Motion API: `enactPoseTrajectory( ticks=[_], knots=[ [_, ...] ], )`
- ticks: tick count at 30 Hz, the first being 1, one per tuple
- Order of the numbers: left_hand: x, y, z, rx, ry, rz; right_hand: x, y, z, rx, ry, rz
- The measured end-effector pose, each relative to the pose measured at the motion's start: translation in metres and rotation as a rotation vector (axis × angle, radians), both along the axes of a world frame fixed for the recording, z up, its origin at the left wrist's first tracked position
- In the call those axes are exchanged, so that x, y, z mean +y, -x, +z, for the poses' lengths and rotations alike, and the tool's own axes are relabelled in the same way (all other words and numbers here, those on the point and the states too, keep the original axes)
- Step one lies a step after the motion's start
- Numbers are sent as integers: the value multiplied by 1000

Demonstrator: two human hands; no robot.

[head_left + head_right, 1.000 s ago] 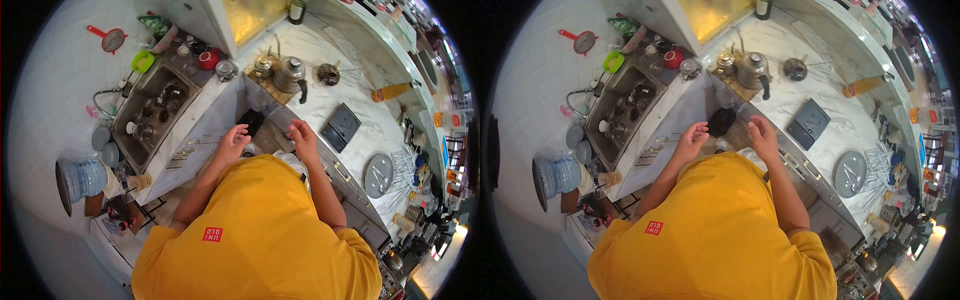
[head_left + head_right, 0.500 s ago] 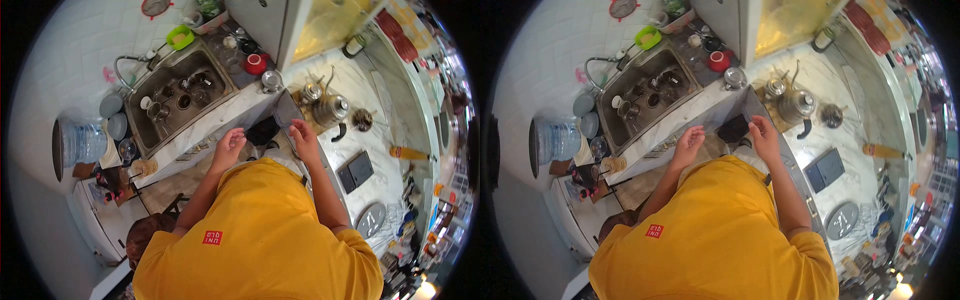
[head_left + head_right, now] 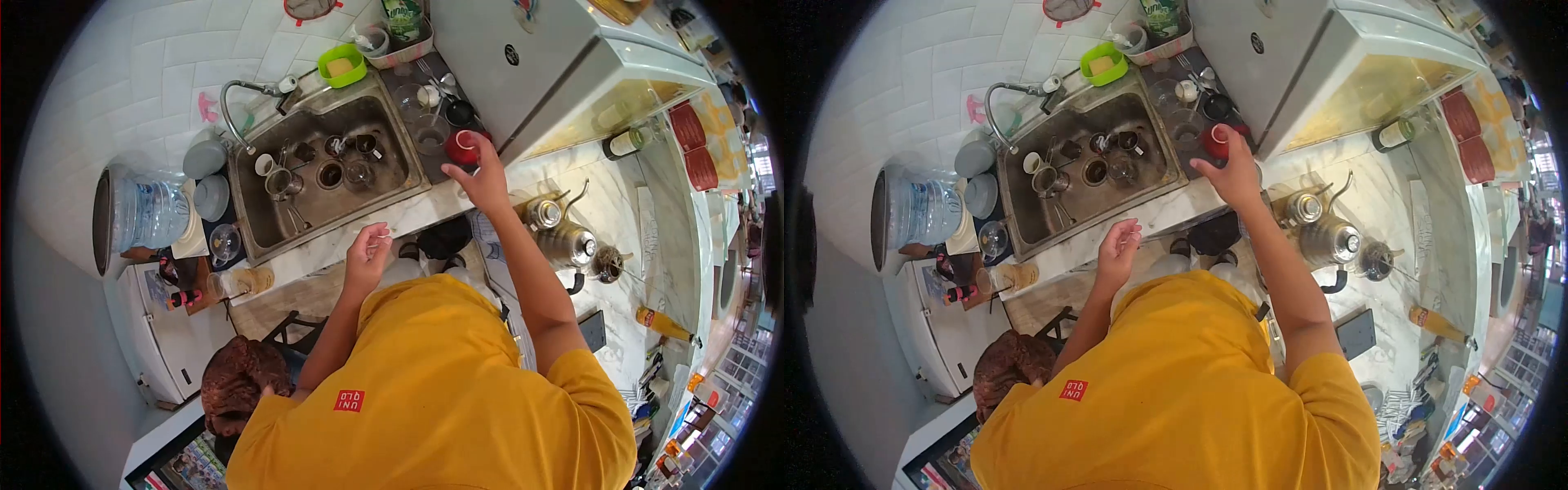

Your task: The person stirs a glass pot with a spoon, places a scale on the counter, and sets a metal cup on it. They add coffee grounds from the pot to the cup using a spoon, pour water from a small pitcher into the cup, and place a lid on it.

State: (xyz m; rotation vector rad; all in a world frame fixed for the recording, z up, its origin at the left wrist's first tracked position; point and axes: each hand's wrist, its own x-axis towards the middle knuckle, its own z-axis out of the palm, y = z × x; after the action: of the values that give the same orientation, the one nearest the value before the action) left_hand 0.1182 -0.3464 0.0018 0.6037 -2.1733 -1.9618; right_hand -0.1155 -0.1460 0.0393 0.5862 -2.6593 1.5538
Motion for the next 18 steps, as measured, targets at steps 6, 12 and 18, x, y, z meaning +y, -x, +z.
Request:
enactPoseTrajectory(
  ticks=[6,12,18],
  knots=[
    [-50,18,9,-43,42,-22,-59,36,-23,121,-215,-51],
    [-82,37,-9,-36,0,-99,-81,40,-40,75,-231,-66],
    [-96,55,-2,-68,-69,-195,-76,11,-23,85,-85,-142]
  ],
)
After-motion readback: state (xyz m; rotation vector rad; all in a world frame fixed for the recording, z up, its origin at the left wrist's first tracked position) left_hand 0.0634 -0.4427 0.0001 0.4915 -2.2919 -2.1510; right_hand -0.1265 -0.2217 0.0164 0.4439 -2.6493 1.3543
